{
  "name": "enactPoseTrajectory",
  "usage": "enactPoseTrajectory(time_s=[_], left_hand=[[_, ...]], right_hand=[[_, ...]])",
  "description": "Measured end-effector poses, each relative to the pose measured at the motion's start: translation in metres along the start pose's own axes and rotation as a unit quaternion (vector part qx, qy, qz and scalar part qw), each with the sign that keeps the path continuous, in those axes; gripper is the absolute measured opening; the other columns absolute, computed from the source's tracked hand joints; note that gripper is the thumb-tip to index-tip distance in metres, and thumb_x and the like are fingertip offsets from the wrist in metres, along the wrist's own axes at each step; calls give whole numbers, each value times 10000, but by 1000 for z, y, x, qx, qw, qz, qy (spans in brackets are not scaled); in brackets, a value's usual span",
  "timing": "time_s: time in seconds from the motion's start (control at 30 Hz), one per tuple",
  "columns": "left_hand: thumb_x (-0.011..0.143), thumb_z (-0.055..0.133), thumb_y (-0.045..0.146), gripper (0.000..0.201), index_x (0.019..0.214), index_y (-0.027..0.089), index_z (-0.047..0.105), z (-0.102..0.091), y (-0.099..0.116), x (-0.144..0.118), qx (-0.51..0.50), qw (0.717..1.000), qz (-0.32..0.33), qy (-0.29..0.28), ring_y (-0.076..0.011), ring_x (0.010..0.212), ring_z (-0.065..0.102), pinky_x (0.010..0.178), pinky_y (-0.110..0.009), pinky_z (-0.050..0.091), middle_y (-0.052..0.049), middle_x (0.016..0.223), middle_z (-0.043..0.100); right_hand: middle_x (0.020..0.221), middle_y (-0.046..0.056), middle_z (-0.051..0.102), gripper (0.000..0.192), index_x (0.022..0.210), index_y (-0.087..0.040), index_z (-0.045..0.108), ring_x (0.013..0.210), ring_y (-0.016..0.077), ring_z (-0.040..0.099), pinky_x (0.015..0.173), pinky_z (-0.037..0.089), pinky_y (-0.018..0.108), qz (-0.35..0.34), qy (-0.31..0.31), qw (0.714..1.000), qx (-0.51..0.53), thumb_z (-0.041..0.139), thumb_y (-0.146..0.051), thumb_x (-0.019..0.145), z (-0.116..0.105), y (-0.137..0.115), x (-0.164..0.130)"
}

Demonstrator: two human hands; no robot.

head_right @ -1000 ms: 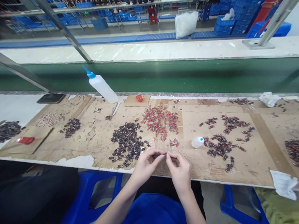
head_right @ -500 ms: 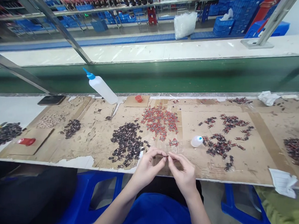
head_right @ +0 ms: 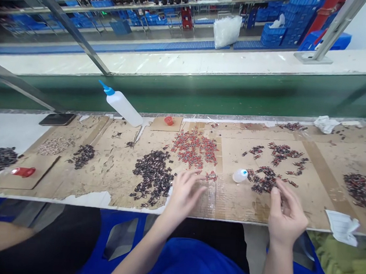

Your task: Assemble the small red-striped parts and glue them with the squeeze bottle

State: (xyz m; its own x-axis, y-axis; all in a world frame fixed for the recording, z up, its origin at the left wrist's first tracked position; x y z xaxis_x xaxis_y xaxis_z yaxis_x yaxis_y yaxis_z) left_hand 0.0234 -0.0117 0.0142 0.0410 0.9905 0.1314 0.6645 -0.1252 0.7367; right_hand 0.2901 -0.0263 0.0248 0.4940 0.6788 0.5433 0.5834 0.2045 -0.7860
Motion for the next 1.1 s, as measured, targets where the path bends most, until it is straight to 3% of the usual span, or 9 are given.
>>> enactPoseTrajectory(time_s=[0.1, 0.23, 0.4, 0.57, 0.67, 0.73, 0.8, 0.97, 1.1], left_hand=[[883, 567, 145, 192, 991, 266, 669, -22, -27, 2, 100, 994, -37, 1, -265, 1099, 499, 929, -478, 352, -44, 1131, 673], [836, 643, 152, 131, 912, 249, 686, -22, -35, -2, 154, 987, -25, -44, -276, 1080, 476, 918, -477, 314, -32, 1005, 708], [882, 550, 111, 187, 916, 240, 681, -10, -33, -4, 155, 984, -26, -84, -259, 1028, 486, 871, -449, 331, -43, 989, 702], [886, 554, 120, 182, 975, 236, 662, 0, -35, -1, 131, 986, -31, -93, -249, 1011, 507, 881, -444, 347, -37, 989, 709], [879, 574, 130, 183, 1003, 239, 652, 11, -27, 0, 100, 991, 5, -87, -237, 1012, 519, 901, -435, 354, -31, 988, 712], [870, 588, 131, 206, 1036, 239, 644, 17, -24, -2, 79, 993, 25, -88, -235, 1023, 526, 905, -427, 364, -33, 988, 711], [857, 605, 132, 250, 1081, 239, 631, 19, -23, -4, 63, 993, 28, -91, -238, 1035, 533, 905, -428, 372, -38, 1000, 711], [838, 600, 112, 283, 1094, 229, 630, 13, -31, -6, 33, 996, 18, -76, -237, 1032, 563, 915, -429, 381, -39, 995, 728], [811, 621, 114, 283, 1076, 214, 633, 13, -37, -5, 9, 998, -11, -62, -227, 988, 594, 894, -411, 403, -33, 930, 745]], right_hand=[[1241, 107, 625, 362, 1152, -257, 668, 1191, 341, 533, 1043, 356, 594, -101, -90, 987, -91, 613, -437, 843, 15, -1, 10], [1172, 136, 638, 567, 1208, -222, 608, 1298, 396, 369, 1035, 326, 613, -171, -197, 956, -132, 638, -582, 770, 47, 5, 2], [1195, 128, 627, 345, 988, -232, 610, 1326, 379, 314, 1021, 333, 593, -164, -271, 939, -134, 576, -536, 828, 72, 9, -5], [1173, 111, 650, 273, 886, -248, 494, 1267, 318, 454, 1010, 380, 553, -76, -263, 962, -5, 641, -461, 797, 72, -7, -5], [917, 62, 714, 329, 837, -249, 448, 912, 252, 667, 806, 524, 434, 32, -276, 953, 122, 697, -445, 749, 76, -8, -17], [756, 27, 697, 369, 810, -238, 480, 672, 205, 661, 623, 528, 337, 95, -265, 947, 157, 741, -469, 689, 77, -4, -26], [706, 19, 682, 378, 801, -221, 546, 591, 180, 628, 549, 498, 294, 132, -233, 949, 169, 767, -486, 644, 76, -1, -32], [727, 39, 707, 353, 786, -200, 647, 604, 191, 642, 551, 509, 295, 154, -180, 953, 190, 745, -512, 650, 75, -2, -35], [654, 28, 686, 313, 742, -198, 654, 552, 180, 619, 509, 491, 281, 126, -196, 960, 156, 694, -504, 689, 79, -7, -36]])
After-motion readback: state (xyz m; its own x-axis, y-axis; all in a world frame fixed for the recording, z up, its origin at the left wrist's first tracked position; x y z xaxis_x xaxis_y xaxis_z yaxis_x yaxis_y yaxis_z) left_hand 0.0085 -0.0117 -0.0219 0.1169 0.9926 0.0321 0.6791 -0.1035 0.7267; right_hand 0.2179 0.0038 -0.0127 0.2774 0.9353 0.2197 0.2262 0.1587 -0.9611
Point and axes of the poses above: each hand's wrist, its own x-axis towards the middle knuckle, its own z-axis out of the palm, y = z × x, the point moved 6 cm from there along x, towards the middle knuckle
